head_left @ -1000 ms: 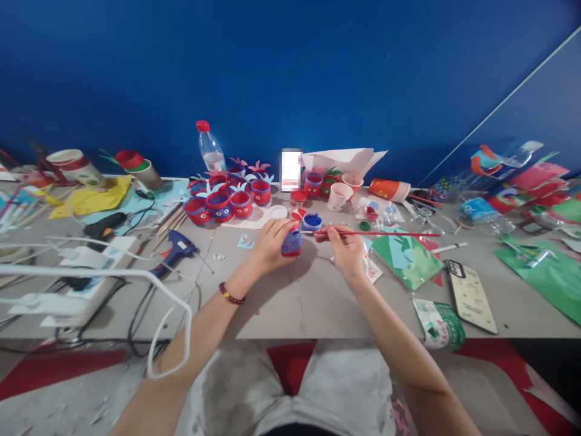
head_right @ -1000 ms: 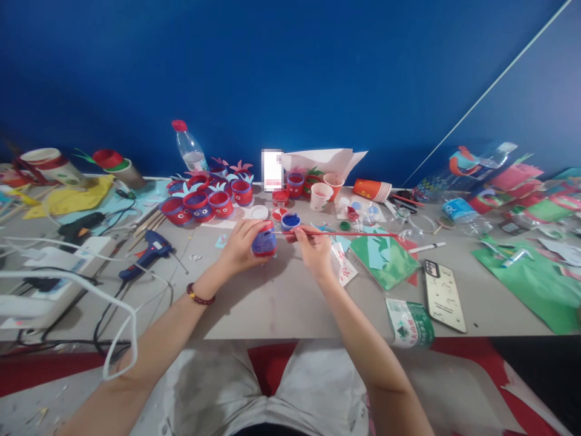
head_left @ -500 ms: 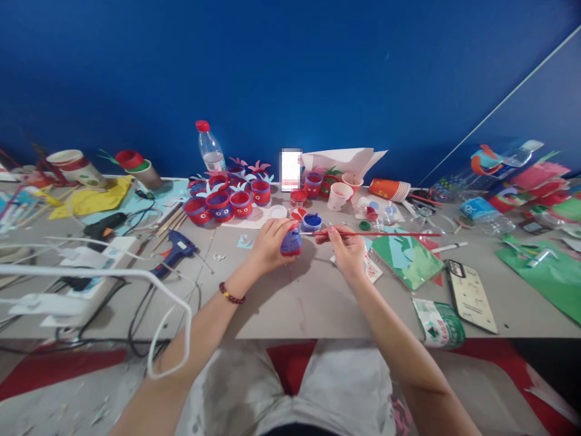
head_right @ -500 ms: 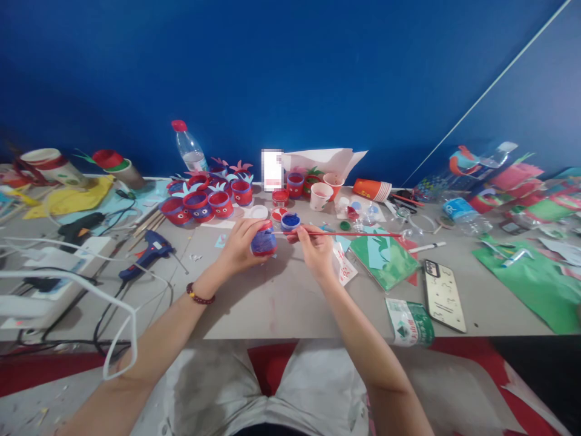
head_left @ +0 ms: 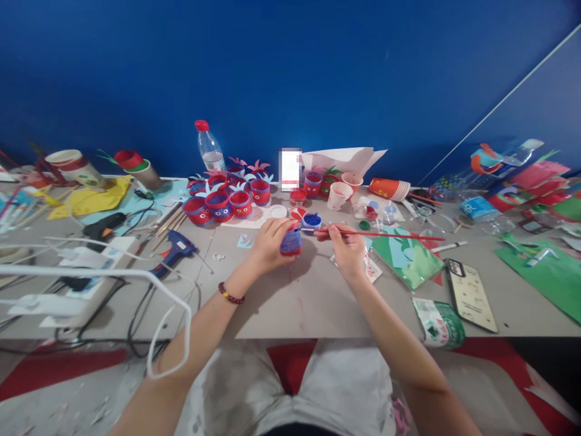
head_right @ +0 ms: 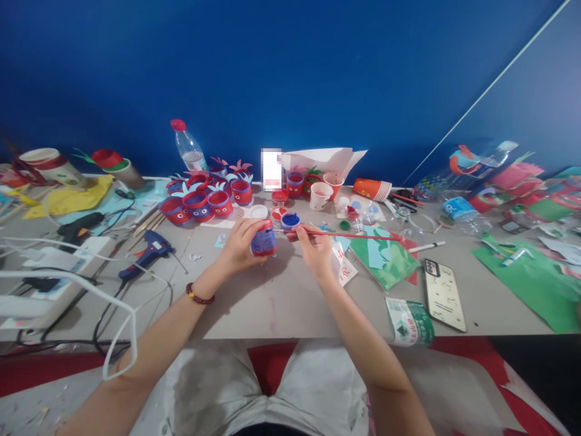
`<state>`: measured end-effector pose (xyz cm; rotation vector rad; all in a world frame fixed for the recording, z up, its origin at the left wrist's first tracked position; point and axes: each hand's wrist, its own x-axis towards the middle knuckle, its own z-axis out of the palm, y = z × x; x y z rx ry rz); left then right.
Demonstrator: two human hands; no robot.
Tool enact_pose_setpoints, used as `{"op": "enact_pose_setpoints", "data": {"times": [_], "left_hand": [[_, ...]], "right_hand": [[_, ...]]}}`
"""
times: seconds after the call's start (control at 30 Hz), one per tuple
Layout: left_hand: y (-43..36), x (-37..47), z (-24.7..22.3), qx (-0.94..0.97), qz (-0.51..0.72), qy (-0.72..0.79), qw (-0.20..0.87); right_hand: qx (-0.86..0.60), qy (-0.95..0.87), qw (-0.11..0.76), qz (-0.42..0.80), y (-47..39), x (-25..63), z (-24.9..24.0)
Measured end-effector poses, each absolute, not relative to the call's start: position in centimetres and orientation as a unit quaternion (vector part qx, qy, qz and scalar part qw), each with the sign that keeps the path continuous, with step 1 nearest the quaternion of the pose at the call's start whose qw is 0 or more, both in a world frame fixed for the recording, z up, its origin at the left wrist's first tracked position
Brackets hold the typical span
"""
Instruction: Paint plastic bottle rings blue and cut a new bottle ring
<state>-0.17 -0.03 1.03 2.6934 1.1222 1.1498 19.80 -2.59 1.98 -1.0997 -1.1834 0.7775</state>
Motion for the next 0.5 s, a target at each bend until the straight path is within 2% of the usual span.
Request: {"op": "enact_pose_setpoints", "data": {"times": [0.1,0.2,0.33,0.5], "left_hand": [[0.0,-0.2,1.1,0.856,0.373,0.358,0.002],[0.0,-0.2,1.2,0.852,0.384,0.357,0.003],[-0.1,0.2,0.8,0.842,0.397,0.365,-0.014],[0.0,0.6,-0.2,0.842,0.403,0.356,-0.04]], "right_hand": [[-0.479,-0.515,0.638,0.313,-2.5,20.0,1.8],[-0.488,-0.545,0.639,0.235,-2.6,20.2,1.3],[-0.476,-0.659,0.577,0.077,-2.9,20.1,0.3],[-0.358,-0.775,0.519,-0.046,-3.6,18.9,-0.3]]}}
